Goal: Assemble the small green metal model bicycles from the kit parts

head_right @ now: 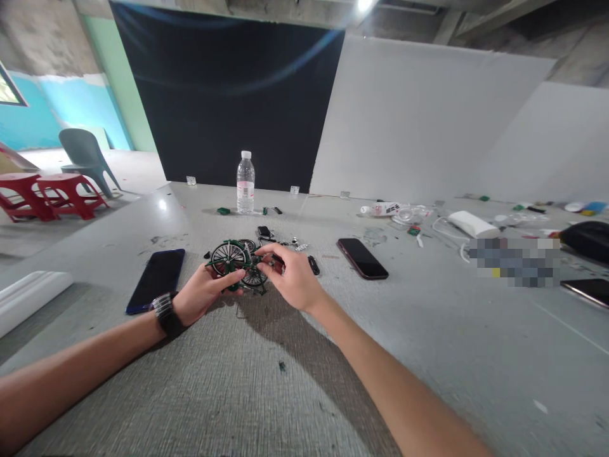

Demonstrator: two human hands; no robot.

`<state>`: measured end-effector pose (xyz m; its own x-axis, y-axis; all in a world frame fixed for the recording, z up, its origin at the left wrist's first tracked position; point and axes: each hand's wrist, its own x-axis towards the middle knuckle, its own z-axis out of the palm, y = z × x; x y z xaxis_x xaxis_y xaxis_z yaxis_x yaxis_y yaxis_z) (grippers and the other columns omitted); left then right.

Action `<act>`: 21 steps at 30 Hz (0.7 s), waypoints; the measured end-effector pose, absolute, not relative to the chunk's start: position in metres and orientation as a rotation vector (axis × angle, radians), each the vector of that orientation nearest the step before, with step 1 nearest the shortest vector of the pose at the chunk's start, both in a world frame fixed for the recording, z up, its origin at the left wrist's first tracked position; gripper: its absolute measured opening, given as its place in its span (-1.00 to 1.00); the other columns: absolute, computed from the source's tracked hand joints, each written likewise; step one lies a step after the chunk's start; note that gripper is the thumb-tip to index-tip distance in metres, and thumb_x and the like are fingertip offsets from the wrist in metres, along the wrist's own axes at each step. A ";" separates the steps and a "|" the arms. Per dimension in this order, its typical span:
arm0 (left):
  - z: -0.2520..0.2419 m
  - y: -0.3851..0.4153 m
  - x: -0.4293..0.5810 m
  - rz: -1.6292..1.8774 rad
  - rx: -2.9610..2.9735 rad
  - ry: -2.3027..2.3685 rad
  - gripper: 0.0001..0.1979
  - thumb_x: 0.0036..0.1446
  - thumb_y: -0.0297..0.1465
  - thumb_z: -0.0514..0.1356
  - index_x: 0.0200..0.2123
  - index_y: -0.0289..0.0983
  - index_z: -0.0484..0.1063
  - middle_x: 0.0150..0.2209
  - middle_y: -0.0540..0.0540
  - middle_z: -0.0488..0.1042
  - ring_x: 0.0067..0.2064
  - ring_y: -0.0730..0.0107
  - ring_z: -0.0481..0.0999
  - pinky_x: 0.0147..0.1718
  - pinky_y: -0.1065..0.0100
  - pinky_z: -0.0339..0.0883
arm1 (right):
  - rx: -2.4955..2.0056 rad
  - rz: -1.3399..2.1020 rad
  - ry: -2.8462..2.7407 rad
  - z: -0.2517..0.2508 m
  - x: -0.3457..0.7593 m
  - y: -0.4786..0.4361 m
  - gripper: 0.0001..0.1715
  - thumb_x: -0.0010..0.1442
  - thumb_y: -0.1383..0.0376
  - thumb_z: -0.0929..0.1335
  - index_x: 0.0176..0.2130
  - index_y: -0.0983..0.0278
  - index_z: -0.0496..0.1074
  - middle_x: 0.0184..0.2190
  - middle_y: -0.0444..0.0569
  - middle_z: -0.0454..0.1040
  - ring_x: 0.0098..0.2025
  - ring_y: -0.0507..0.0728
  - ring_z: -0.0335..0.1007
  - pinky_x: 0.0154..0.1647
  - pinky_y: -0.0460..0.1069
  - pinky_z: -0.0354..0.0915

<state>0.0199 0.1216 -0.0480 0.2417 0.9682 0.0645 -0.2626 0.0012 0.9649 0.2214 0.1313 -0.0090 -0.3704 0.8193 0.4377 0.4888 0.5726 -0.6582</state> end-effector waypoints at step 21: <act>-0.050 0.122 0.019 1.167 1.164 0.788 -0.62 -0.01 -0.27 0.41 -0.15 -0.35 0.52 -0.16 -0.18 0.54 -0.23 0.34 0.49 -0.33 0.32 0.51 | -1.035 0.545 -2.045 -0.009 0.222 0.132 -0.75 0.26 0.21 0.35 -0.07 0.22 0.45 -0.36 -0.12 0.48 -0.40 0.03 0.30 -0.32 -0.02 0.26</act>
